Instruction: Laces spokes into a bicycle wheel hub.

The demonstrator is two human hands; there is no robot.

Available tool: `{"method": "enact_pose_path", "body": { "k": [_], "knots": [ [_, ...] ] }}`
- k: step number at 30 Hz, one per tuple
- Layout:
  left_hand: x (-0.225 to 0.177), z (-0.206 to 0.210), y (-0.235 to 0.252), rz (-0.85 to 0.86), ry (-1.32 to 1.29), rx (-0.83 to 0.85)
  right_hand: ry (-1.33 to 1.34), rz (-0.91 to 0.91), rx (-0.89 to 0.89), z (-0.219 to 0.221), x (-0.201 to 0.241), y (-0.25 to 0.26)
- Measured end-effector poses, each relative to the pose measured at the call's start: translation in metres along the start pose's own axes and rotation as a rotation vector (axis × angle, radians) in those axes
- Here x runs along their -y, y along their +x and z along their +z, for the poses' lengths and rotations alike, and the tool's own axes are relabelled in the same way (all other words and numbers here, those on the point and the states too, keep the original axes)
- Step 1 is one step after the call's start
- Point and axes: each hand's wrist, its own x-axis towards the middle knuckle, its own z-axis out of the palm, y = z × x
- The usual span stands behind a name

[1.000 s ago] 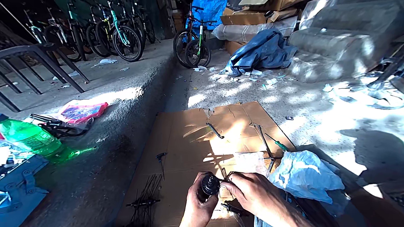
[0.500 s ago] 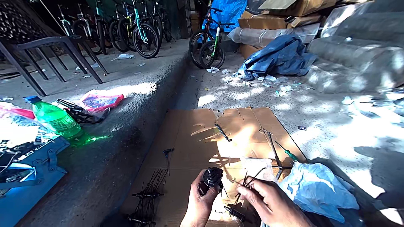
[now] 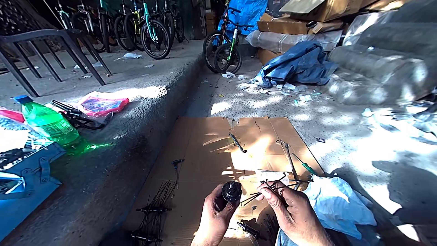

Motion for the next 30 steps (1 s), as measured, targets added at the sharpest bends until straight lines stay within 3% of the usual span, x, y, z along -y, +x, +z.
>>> {"method": "enact_pose_path", "body": {
  "k": [14, 19, 23, 26, 30],
  "knots": [
    [0.002, 0.001, 0.001, -0.039, 0.091, -0.050, -0.304, 0.018, 0.130, -0.005, 0.007, -0.001],
    [0.003, 0.004, -0.002, -0.032, 0.153, -0.023, -0.499, 0.246, 0.461, 0.005, 0.033, 0.015],
    [0.002, 0.004, -0.001, -0.045, 0.119, -0.097, -0.487, 0.409, 0.677, 0.018, 0.028, 0.019],
    [-0.001, 0.000, 0.001, -0.044, 0.085, -0.163, -0.440, 0.410, 0.676, 0.020, 0.013, 0.010],
    [-0.004, -0.003, 0.004, -0.042, 0.022, -0.202, -0.420, 0.227, 0.698, 0.006, 0.007, 0.000]
  ]
}}
